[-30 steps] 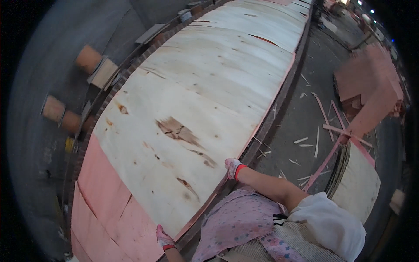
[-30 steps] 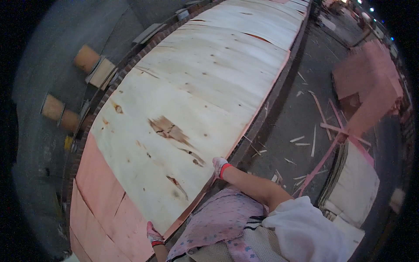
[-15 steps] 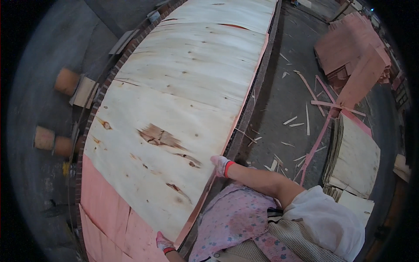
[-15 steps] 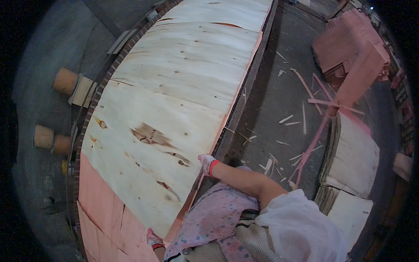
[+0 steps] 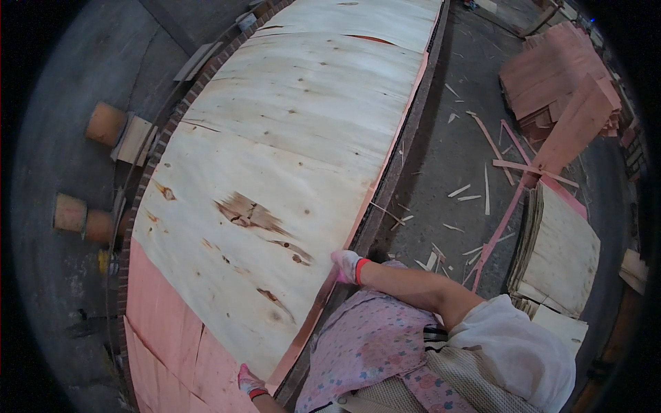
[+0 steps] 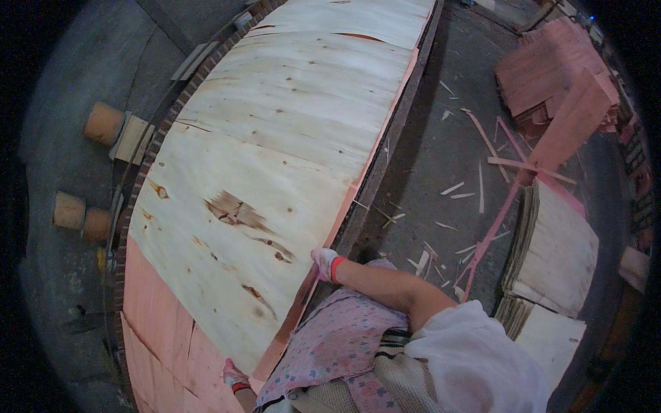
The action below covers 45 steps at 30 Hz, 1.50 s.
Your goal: The person picks up wood veneer sheets from stacks and lays them onto a long conveyor table, aligning and smoothing them into place by hand.
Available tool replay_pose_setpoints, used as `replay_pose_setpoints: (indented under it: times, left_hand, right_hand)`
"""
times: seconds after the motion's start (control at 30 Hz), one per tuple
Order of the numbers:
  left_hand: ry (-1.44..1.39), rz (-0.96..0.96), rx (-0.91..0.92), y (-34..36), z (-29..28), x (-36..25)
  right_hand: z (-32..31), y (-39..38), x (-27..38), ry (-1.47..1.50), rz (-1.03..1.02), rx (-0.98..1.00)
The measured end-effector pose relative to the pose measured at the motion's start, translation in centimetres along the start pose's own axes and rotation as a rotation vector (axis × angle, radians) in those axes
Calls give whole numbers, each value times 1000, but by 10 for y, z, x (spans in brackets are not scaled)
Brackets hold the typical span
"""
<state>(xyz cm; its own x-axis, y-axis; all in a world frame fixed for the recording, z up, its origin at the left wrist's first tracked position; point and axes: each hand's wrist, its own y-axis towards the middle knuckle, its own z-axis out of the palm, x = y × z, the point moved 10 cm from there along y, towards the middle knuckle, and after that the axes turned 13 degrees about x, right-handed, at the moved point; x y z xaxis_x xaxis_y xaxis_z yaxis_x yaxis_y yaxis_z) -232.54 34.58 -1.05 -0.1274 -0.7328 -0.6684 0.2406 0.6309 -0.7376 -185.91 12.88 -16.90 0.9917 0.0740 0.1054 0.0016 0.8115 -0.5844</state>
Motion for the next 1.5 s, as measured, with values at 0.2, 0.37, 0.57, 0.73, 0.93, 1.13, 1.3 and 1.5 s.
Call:
replay_pose_setpoints:
  times: [0.2, 0.37, 0.57, 0.73, 0.93, 1.13, 1.3, 1.5]
  left_hand:
    - [258, 141, -86, -11, 7, -36]
    - [157, 155, -144, -24, 5, -31]
    - [176, 285, -117, -25, 6, -52]
    - [86, 189, -13, -31, 12, -51]
    - [158, 275, -187, -38, 9, -58]
    - [280, 270, -170, 3, -33, -41]
    - [457, 9, -168, 14, -27, -17]
    - [227, 147, 2, 90, -50, 25]
  right_hand:
    - [-96, 43, 3, -269, -201, -348]
    - [-16, -25, 16, -61, -116, -358]
    - [-29, -5, 17, 94, -173, -345]
    - [-32, -5, 10, 57, -76, -439]
    - [-27, -15, 17, -22, -96, -440]
    - [-24, -30, 22, -162, -134, -435]
    - [1, -114, 65, -234, -590, -485]
    - [-56, -149, 56, -316, -840, -615]
